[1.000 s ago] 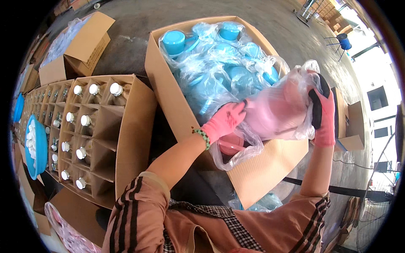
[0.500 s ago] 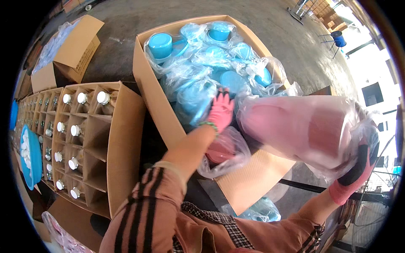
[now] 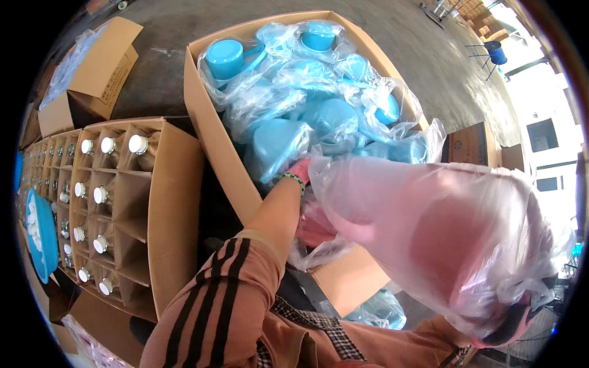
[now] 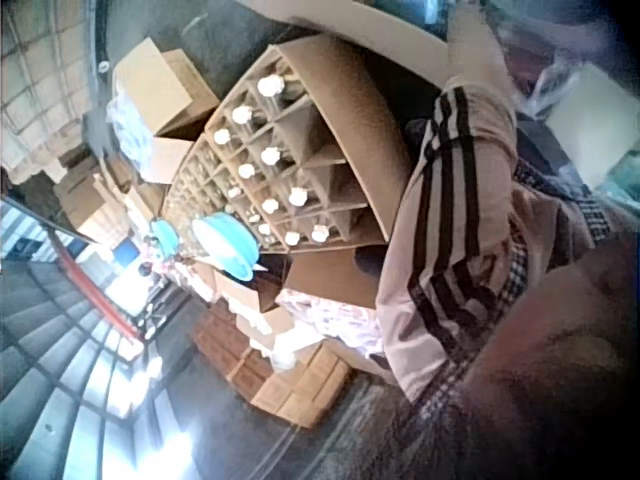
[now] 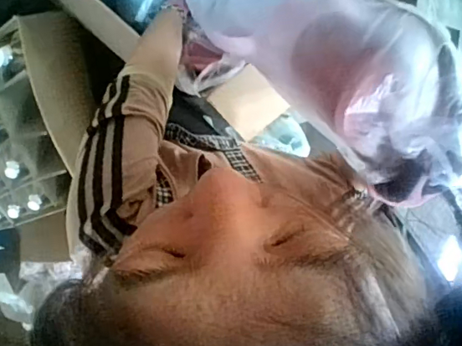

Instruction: The person sits on the warehouse floor and packs plastic pitchers into cardboard boxes. They remove pink and blue pitchers from plastic bags, place them into a box, and then place the lids on top. The process is repeated for multiple units.

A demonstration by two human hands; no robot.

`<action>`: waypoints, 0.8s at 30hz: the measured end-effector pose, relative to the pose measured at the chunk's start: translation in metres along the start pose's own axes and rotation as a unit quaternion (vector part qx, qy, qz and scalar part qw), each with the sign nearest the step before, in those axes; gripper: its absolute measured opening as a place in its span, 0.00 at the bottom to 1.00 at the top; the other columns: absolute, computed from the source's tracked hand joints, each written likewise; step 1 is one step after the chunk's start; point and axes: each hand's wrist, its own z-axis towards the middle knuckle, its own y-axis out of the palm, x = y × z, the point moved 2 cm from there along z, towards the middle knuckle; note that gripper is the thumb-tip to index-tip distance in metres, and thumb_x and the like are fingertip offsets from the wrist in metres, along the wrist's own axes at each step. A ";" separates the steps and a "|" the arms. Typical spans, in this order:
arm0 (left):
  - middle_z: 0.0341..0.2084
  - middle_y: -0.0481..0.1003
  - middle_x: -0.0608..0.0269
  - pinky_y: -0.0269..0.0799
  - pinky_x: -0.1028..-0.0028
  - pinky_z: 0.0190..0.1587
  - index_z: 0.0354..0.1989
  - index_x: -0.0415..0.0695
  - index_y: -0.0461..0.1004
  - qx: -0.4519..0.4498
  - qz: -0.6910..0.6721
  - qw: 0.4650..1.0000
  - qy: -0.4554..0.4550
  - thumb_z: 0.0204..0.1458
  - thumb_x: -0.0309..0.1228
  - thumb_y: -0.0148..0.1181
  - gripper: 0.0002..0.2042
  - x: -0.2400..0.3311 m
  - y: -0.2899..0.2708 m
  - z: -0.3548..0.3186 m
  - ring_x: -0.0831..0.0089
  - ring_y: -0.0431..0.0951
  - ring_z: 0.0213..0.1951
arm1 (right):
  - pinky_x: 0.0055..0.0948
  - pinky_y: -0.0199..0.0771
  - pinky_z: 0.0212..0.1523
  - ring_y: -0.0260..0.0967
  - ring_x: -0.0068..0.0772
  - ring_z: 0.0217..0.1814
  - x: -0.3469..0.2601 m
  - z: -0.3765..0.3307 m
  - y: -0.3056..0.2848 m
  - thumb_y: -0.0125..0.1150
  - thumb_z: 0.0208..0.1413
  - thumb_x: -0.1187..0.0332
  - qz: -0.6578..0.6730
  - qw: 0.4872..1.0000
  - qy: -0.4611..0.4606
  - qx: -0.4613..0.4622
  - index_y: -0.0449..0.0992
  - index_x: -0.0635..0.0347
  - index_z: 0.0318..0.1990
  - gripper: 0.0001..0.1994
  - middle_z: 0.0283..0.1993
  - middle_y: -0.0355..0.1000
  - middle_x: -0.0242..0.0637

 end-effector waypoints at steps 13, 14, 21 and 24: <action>0.33 0.70 0.63 0.65 0.72 0.39 0.37 0.41 0.67 -0.087 0.263 0.935 0.222 0.48 0.33 0.46 0.11 0.016 0.023 -0.004 0.71 0.69 0.35 | 0.25 0.58 0.50 0.59 0.31 0.48 -0.018 -0.007 -0.007 0.49 0.49 0.72 -0.033 0.999 -0.001 -0.016 0.61 0.69 0.49 0.18 0.46 0.63 0.42; 0.32 0.70 0.63 0.65 0.71 0.38 0.37 0.41 0.67 -0.087 0.275 0.928 0.235 0.48 0.32 0.46 0.11 0.018 0.031 -0.008 0.72 0.70 0.35 | 0.25 0.57 0.50 0.59 0.31 0.48 -0.018 -0.007 -0.007 0.49 0.49 0.73 -0.038 0.999 -0.004 -0.015 0.60 0.69 0.49 0.18 0.46 0.62 0.42; 0.27 0.68 0.61 0.67 0.69 0.32 0.34 0.43 0.67 -0.111 0.131 0.962 0.213 0.48 0.37 0.45 0.11 0.039 0.067 -0.037 0.68 0.69 0.30 | 0.25 0.56 0.51 0.58 0.31 0.49 -0.026 -0.009 -0.001 0.48 0.49 0.73 -0.042 0.998 -0.010 -0.038 0.60 0.70 0.49 0.19 0.47 0.62 0.43; 0.25 0.69 0.58 0.67 0.67 0.30 0.35 0.44 0.66 -0.233 -0.234 0.942 0.067 0.49 0.42 0.46 0.14 0.054 0.077 -0.041 0.64 0.71 0.27 | 0.25 0.55 0.51 0.58 0.32 0.49 -0.032 -0.010 0.001 0.47 0.49 0.74 -0.045 0.997 -0.014 -0.060 0.59 0.70 0.50 0.19 0.48 0.61 0.43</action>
